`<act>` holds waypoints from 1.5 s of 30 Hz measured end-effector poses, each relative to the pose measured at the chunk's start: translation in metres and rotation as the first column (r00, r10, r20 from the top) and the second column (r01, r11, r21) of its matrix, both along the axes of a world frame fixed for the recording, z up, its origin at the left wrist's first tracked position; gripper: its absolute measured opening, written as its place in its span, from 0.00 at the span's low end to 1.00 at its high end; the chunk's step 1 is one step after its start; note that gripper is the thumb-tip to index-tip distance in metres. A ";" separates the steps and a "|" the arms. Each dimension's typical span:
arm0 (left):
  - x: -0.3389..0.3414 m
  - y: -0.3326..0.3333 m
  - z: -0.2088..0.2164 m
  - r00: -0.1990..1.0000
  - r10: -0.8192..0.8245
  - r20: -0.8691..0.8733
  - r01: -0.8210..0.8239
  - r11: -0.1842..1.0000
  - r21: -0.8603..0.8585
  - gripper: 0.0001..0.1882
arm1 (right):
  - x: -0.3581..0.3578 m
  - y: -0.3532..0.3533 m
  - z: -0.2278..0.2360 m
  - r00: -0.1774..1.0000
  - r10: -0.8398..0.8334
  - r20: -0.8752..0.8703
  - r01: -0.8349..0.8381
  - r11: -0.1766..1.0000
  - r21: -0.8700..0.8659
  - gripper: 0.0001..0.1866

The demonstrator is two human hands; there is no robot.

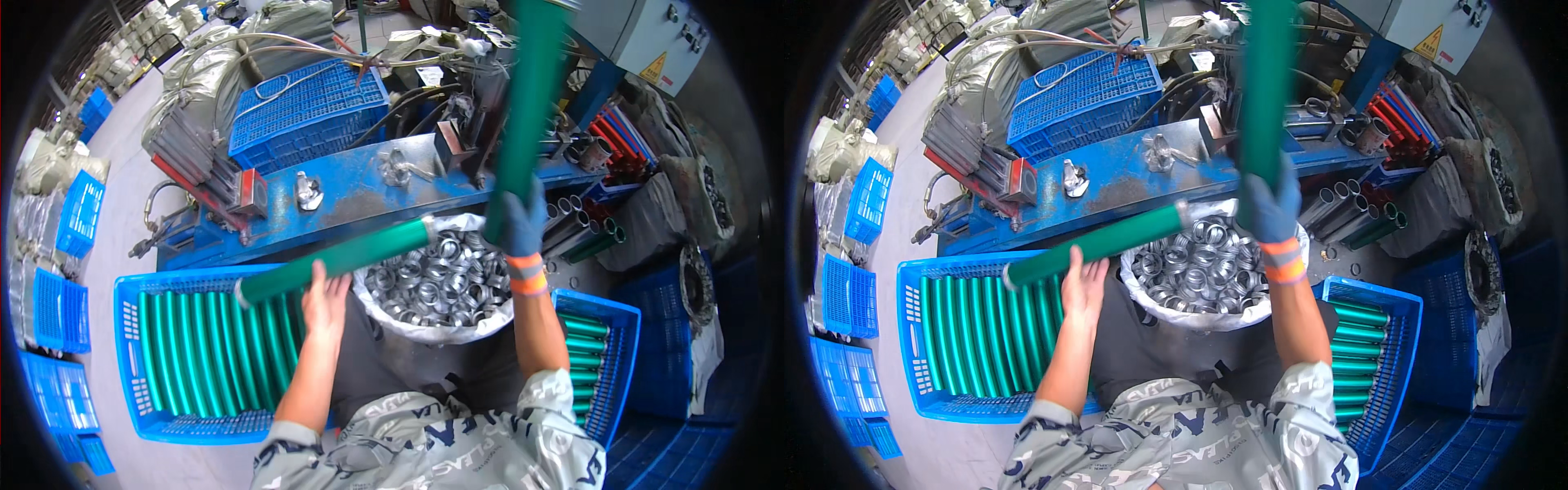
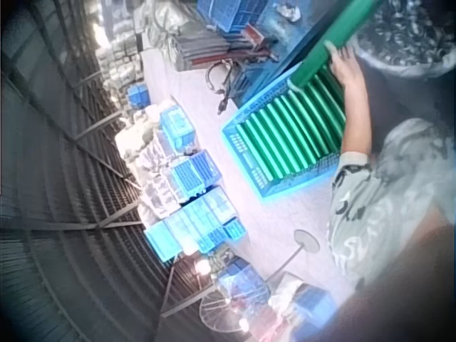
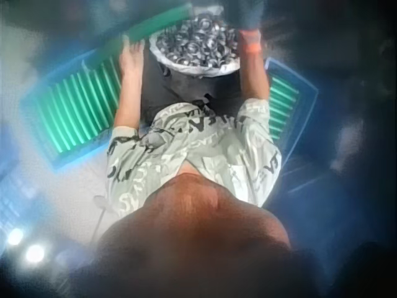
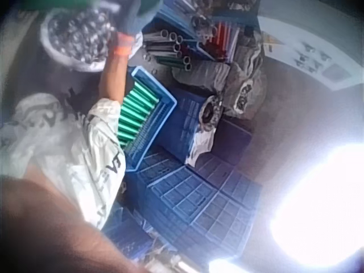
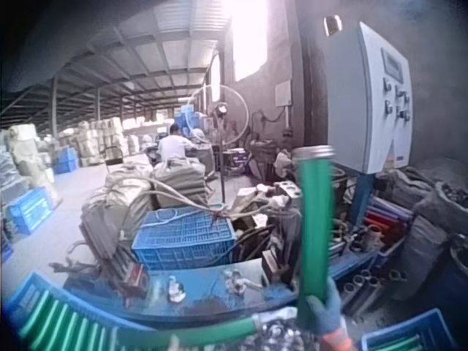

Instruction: Fitting metal rings onto green tubes and placing the assembled components into an industrial machine for processing or a storage crate.

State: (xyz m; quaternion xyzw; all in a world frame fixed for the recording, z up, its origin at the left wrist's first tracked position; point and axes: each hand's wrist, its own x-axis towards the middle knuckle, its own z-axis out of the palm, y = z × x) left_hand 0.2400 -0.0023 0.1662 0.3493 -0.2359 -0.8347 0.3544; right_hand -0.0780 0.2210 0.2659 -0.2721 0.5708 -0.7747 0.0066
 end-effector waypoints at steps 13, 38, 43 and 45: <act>-0.256 -0.146 -0.046 0.995 0.003 0.097 0.002 0.999 -0.052 0.38 | 0.119 0.249 -0.042 0.915 -0.069 0.397 0.164 0.964 -0.211 0.44; 0.115 -0.172 -0.177 0.768 0.365 0.526 0.221 0.619 -0.753 0.23 | 0.213 0.583 -0.148 0.632 -0.772 0.069 0.560 0.517 0.648 0.26; 0.256 -0.066 -0.208 0.061 0.651 0.757 0.747 0.473 -0.467 0.40 | 0.338 0.667 -0.225 0.240 -0.965 0.108 0.482 0.215 0.849 0.27; 0.275 -0.014 -0.216 -0.164 0.741 0.652 0.906 0.375 -0.198 0.52 | 0.386 0.680 -0.258 0.019 -0.987 0.159 0.353 0.156 0.923 0.29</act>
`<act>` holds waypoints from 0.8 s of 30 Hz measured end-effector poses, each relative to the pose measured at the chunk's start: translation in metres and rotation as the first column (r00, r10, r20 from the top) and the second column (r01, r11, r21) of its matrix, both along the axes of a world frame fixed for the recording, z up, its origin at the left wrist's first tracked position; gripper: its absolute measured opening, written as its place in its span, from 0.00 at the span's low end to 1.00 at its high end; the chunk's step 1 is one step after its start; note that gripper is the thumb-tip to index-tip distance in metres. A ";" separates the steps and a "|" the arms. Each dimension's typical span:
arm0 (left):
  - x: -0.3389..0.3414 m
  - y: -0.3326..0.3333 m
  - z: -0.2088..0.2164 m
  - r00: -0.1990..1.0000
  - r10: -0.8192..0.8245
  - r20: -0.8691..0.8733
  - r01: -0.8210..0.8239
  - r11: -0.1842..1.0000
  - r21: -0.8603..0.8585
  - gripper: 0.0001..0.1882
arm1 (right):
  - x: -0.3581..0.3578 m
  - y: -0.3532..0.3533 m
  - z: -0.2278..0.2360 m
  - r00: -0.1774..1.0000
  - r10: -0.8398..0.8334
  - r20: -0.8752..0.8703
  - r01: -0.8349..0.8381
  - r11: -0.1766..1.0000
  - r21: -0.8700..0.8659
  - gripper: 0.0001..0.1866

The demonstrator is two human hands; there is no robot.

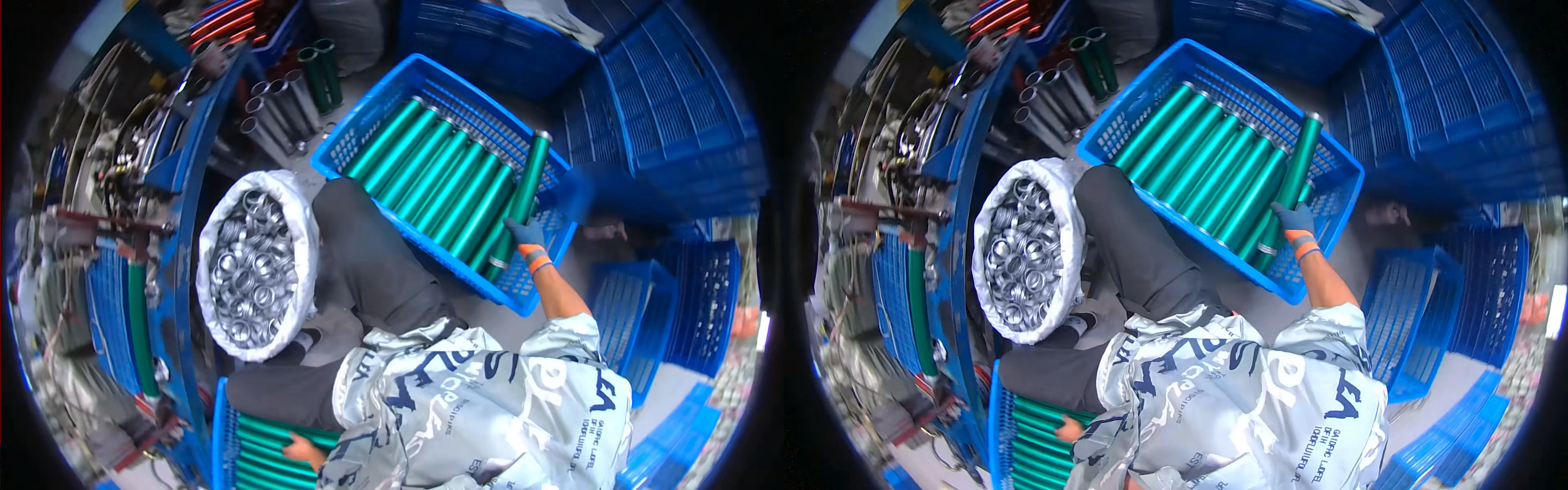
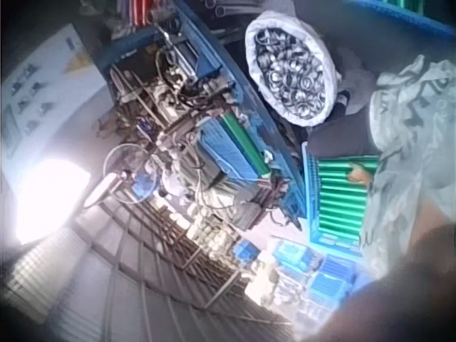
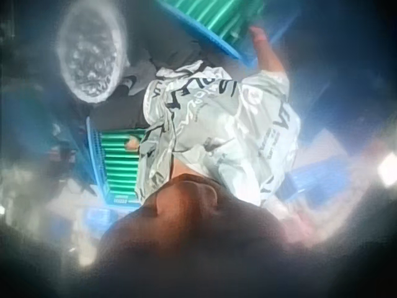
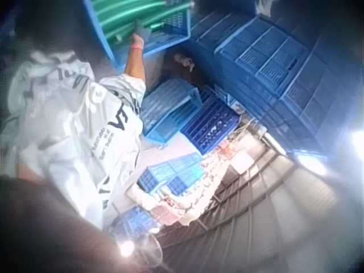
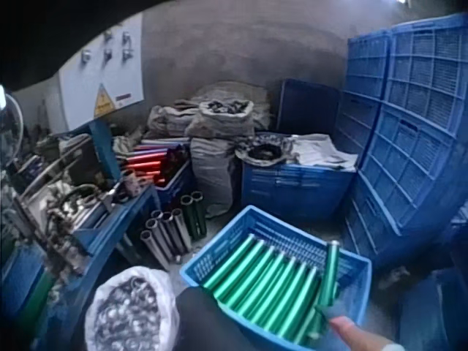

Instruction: Fitting metal rings onto green tubes and placing the assembled components into an industrial machine for processing or a storage crate.

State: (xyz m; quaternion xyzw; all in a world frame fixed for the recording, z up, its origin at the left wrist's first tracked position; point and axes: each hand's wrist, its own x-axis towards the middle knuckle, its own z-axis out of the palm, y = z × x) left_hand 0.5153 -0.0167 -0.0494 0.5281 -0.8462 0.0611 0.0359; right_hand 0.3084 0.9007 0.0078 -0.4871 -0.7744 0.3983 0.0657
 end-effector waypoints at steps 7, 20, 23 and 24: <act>-0.027 0.025 0.023 0.981 0.170 0.099 -0.192 0.933 0.304 0.42 | 0.039 0.033 -0.134 0.964 -0.180 0.196 0.202 0.974 -0.101 0.47; 0.006 -0.016 0.036 0.969 0.226 0.100 -0.247 0.896 0.369 0.42 | -0.091 0.002 -0.034 0.536 0.484 0.691 -0.653 0.757 -0.024 0.36; 0.024 -0.043 0.032 0.865 0.491 -0.104 -0.328 0.710 0.624 0.46 | -0.213 -0.104 0.015 0.847 0.531 0.031 -0.511 0.796 0.324 0.33; 0.046 -0.055 0.039 0.866 0.484 -0.127 -0.355 0.773 0.527 0.46 | -0.255 -0.178 0.044 0.758 0.626 -0.184 -0.565 0.771 0.295 0.31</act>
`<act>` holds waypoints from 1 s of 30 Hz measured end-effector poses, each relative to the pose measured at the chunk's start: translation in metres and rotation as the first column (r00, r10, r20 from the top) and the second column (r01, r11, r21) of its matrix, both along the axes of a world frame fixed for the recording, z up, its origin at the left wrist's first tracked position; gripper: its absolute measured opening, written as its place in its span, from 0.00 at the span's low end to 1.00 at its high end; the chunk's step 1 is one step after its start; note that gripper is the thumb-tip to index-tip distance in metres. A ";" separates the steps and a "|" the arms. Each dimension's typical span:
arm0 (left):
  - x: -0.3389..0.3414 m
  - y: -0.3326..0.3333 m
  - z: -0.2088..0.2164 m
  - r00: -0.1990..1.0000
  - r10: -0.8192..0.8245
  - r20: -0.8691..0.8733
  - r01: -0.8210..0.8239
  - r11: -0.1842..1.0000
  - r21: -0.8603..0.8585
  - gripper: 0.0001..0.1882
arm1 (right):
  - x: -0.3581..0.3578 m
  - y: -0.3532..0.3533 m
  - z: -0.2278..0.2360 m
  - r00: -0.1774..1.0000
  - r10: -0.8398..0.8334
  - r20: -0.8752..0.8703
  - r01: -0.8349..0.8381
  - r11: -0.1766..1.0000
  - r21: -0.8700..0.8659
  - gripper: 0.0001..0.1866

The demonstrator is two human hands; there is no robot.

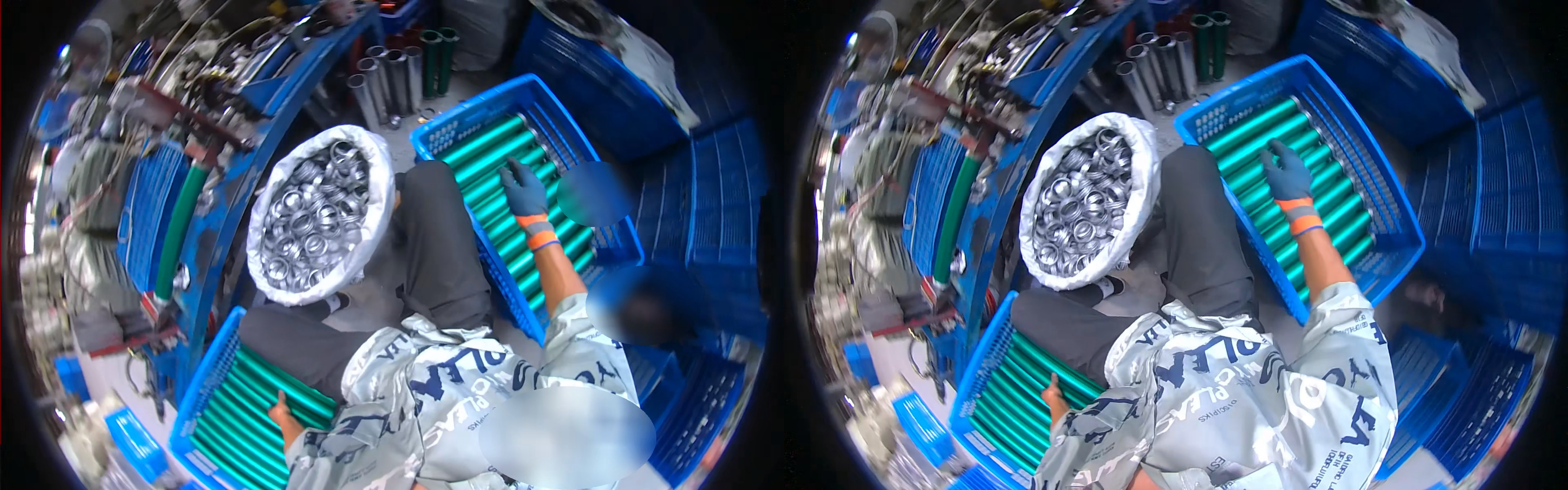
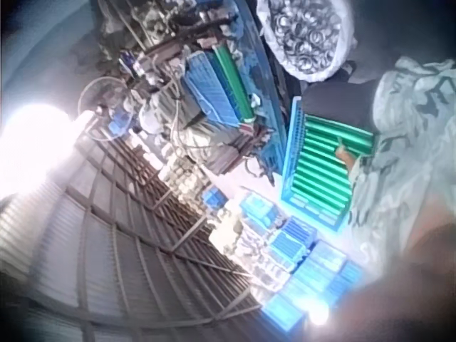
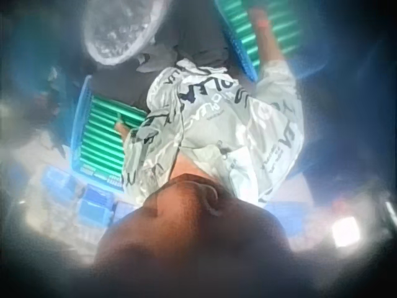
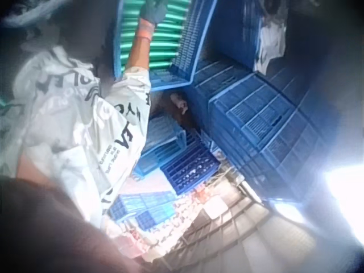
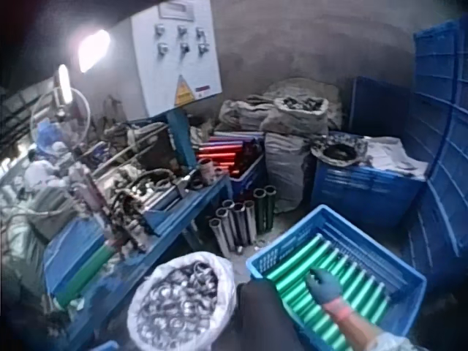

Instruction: Fitting metal rings onto green tubes and placing the assembled components into an industrial machine for processing or a storage crate.

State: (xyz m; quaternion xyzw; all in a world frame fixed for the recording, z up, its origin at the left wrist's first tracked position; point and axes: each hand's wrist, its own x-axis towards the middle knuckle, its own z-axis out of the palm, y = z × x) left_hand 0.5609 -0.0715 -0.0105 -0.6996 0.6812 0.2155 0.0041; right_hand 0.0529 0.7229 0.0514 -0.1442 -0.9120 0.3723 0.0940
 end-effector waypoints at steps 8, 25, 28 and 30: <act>0.022 -0.037 -0.017 0.972 -0.002 -0.234 -0.063 0.961 -0.268 0.51 | -0.071 -0.401 0.053 0.597 0.793 -0.122 -0.801 0.598 -0.029 0.35; -0.127 0.088 0.249 0.809 -0.472 -0.351 0.397 0.878 -0.268 0.42 | -0.189 -0.501 -0.040 0.677 0.720 0.153 -0.693 0.553 0.463 0.20; -0.165 0.113 0.266 0.744 -0.559 -0.365 0.485 0.828 -0.281 0.43 | -0.192 -0.477 -0.065 0.702 0.693 0.164 -0.660 0.547 0.514 0.21; -0.184 0.120 0.274 0.689 -0.630 -0.358 0.583 0.776 -0.241 0.42 | -0.175 -0.466 -0.059 0.704 0.698 0.136 -0.632 0.526 0.569 0.22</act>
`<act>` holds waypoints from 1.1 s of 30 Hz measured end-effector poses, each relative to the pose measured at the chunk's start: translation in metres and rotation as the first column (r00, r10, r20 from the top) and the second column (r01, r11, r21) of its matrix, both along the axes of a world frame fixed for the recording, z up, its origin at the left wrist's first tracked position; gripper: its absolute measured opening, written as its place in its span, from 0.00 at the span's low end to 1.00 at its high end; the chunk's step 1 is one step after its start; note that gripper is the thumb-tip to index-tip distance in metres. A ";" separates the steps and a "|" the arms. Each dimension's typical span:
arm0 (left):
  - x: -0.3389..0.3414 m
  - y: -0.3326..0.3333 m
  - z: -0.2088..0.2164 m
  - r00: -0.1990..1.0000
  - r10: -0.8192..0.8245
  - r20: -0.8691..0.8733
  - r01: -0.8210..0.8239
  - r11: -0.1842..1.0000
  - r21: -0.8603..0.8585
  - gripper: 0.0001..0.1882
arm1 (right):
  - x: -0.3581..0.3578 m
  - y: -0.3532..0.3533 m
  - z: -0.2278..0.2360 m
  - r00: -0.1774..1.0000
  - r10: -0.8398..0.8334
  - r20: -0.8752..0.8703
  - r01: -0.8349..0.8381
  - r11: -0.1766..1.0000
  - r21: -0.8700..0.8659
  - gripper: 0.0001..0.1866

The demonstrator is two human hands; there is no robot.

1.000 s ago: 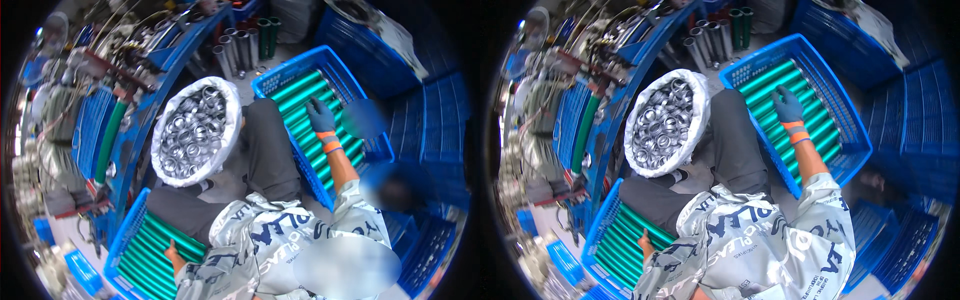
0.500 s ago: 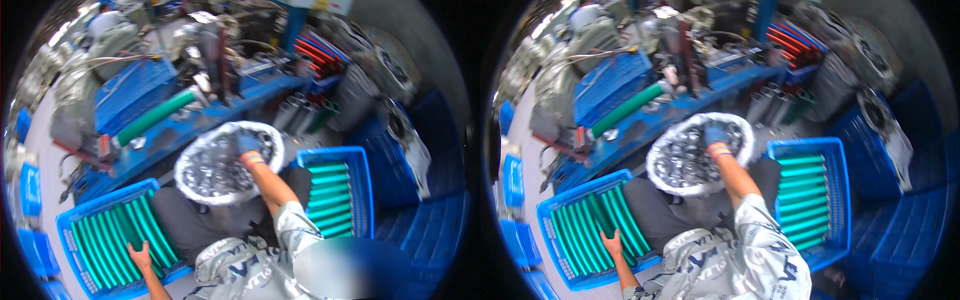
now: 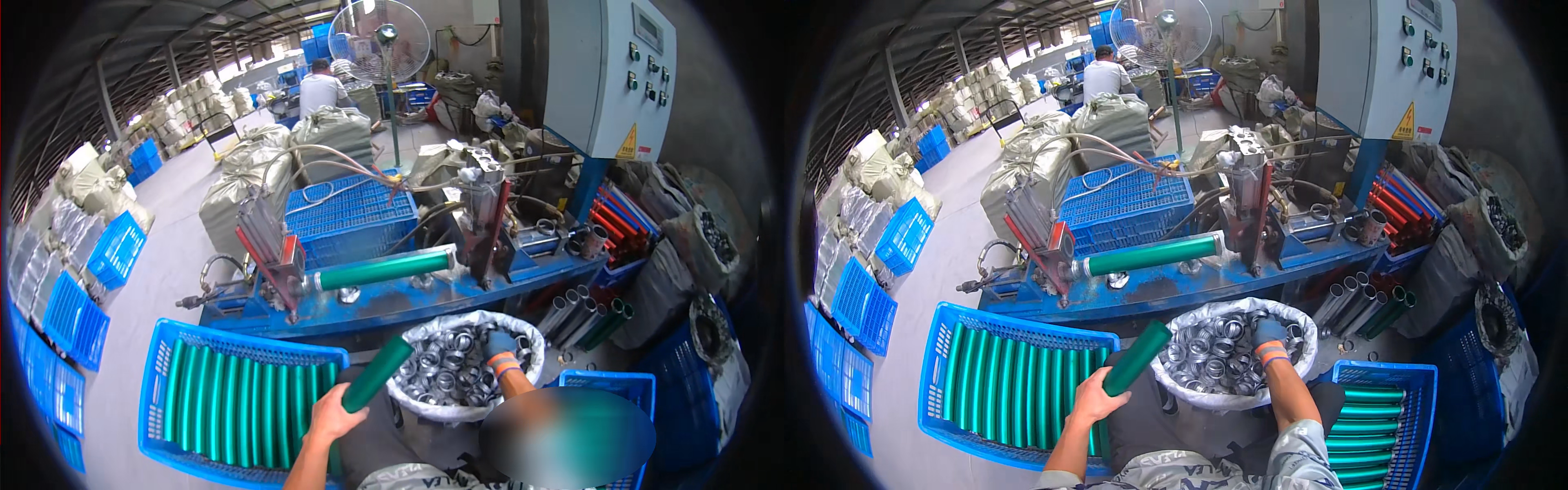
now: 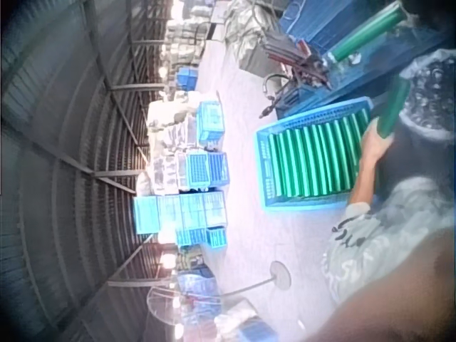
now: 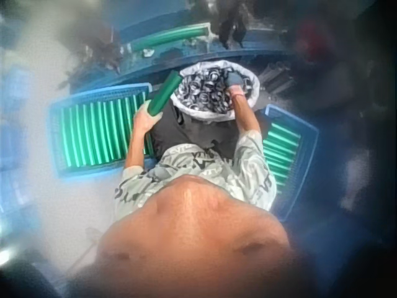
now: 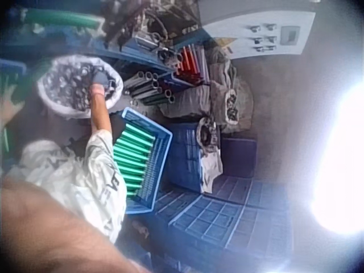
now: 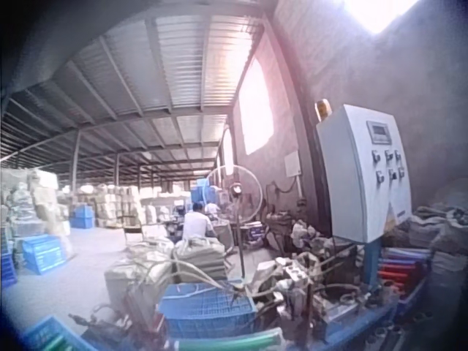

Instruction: Fitting metal rings onto green tubes and placing the assembled components into an industrial machine for processing or a storage crate.

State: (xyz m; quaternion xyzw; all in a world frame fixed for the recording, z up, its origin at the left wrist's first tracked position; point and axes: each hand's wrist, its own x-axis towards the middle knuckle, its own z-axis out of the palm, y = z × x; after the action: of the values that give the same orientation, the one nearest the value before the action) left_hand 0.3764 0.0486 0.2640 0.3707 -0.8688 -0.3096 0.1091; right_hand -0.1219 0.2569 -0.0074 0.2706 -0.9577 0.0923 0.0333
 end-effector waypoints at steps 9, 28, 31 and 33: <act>-0.049 0.011 -0.008 0.981 -0.167 -0.102 0.164 0.986 -0.036 0.38 | 0.154 0.061 0.089 0.108 0.898 0.426 0.847 0.141 -0.512 0.36; -0.039 0.015 0.037 0.887 -0.460 0.044 0.461 0.873 -0.157 0.38 | 0.211 0.074 0.188 0.252 0.890 0.381 0.576 0.178 -0.798 0.51; -0.034 0.013 0.036 0.888 -0.457 0.062 0.460 0.872 -0.169 0.39 | 0.219 0.067 0.216 0.264 0.871 0.414 0.539 0.223 -0.812 0.55; -0.032 0.011 0.036 0.889 -0.454 0.055 0.456 0.872 -0.179 0.40 | 0.215 0.071 0.217 0.274 0.852 0.445 0.488 0.275 -0.828 0.56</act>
State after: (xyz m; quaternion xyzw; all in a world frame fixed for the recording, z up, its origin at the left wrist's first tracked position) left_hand 0.3448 0.0601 0.3005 0.1459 -0.9573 -0.2415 0.0625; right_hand 0.0929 0.3279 0.2092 0.2345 -0.4475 0.7672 -0.3951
